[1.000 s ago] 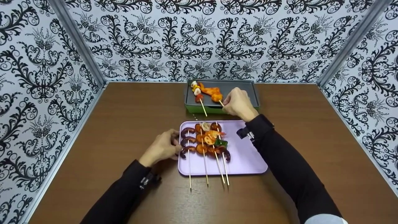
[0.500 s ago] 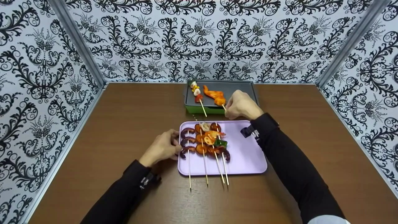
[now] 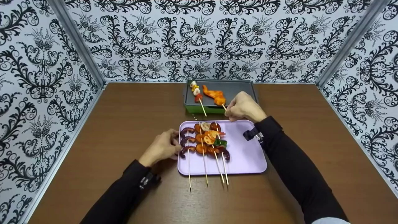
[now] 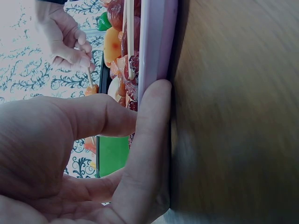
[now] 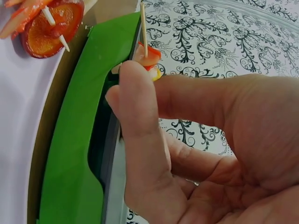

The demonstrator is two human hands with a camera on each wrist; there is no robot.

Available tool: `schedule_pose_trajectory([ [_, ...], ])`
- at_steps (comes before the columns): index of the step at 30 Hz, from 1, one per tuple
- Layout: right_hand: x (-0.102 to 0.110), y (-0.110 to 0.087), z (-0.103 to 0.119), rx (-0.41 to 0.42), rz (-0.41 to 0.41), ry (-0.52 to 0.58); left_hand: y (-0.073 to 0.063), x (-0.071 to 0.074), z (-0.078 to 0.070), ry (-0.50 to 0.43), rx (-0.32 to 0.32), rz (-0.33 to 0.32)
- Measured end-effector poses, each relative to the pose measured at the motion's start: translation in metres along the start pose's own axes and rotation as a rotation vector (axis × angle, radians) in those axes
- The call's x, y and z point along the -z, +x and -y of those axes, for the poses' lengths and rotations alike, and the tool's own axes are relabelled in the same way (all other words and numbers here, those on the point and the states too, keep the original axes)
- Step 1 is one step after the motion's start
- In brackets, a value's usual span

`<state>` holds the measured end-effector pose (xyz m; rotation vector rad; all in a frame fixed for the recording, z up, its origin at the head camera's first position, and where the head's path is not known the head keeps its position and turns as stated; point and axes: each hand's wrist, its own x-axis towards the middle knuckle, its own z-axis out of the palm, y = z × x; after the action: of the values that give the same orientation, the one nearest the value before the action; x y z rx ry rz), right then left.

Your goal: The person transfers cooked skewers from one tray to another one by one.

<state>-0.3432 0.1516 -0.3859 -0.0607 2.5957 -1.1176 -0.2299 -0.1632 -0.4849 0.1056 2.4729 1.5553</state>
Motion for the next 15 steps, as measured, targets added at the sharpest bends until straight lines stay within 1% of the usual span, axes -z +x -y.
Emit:
schedule_pose_trajectory([
  [2, -0.002, 0.000, -0.003, 0.016, -0.008, 0.026, 0.000, 0.000, 0.000, -0.004, 0.002, 0.000],
  [10, -0.013, -0.004, -0.018, 0.078, -0.023, 0.208, 0.000, -0.001, 0.001, -0.025, 0.024, -0.002],
  [15, -0.020, -0.008, -0.024, 0.140, -0.046, 0.261, 0.001, -0.001, 0.001, -0.003, 0.017, -0.007],
])
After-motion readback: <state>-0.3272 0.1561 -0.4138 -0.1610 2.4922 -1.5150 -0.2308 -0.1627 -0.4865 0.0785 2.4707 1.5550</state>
